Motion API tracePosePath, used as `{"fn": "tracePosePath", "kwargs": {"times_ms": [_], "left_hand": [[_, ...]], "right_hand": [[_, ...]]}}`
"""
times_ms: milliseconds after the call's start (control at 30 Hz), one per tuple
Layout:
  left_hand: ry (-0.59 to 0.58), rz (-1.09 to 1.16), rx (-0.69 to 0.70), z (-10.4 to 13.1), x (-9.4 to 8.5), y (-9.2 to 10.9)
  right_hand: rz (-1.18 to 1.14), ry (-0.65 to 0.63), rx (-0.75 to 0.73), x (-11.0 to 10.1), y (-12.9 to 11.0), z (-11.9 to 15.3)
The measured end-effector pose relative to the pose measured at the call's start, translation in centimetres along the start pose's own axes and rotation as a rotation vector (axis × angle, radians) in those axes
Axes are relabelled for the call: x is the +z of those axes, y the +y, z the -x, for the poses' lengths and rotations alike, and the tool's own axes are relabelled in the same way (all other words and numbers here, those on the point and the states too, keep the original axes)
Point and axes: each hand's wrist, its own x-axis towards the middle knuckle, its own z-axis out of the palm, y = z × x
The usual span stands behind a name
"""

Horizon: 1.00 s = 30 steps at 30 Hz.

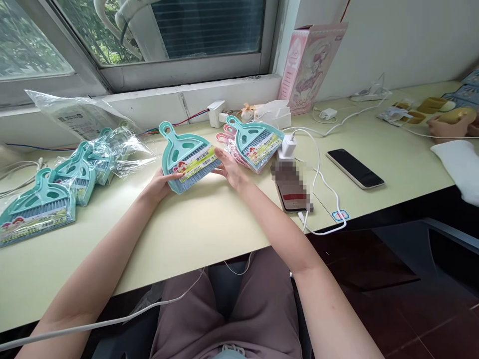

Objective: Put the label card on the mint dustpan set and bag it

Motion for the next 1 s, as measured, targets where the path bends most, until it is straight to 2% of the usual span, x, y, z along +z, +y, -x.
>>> {"fn": "tracePosePath", "kwargs": {"times_ms": [100,167,367,633,700,767,833,867,933,1000], "left_hand": [[0.037,0.000,0.045,0.0,0.2,-0.1],[0.054,0.007,0.031,0.0,0.5,-0.2],[-0.004,0.015,-0.015,0.2,0.6,-0.3],[-0.019,-0.010,0.011,-0.2,0.4,-0.9],[0.056,-0.027,0.020,-0.8,-0.2,-1.0],[0.249,-0.119,0.090,-1.3,-1.5,-1.1],[0.482,-0.344,0.208,-1.6,-3.5,-1.1],[0.563,-0.494,0.248,-1.6,-4.6,-1.1],[0.646,-0.748,0.201,-1.3,-6.7,-1.2],[0.622,-0.921,0.067,-1.0,-8.1,-1.3]], "right_hand": [[-0.058,-0.094,0.067,1.0,0.8,0.3],[-0.089,-0.104,0.122,1.7,1.6,0.4],[-0.136,0.042,0.163,2.6,2.4,0.6],[-0.125,0.093,0.128,2.4,2.3,0.5],[-0.120,0.122,0.119,2.1,2.3,0.4],[-0.119,0.154,0.115,1.8,2.2,0.3],[-0.135,0.179,0.103,1.4,2.0,0.1],[-0.148,0.187,0.096,1.3,2.0,0.1],[-0.168,0.195,0.086,1.0,1.8,0.0],[-0.180,0.209,0.083,0.8,1.8,0.0]]}}
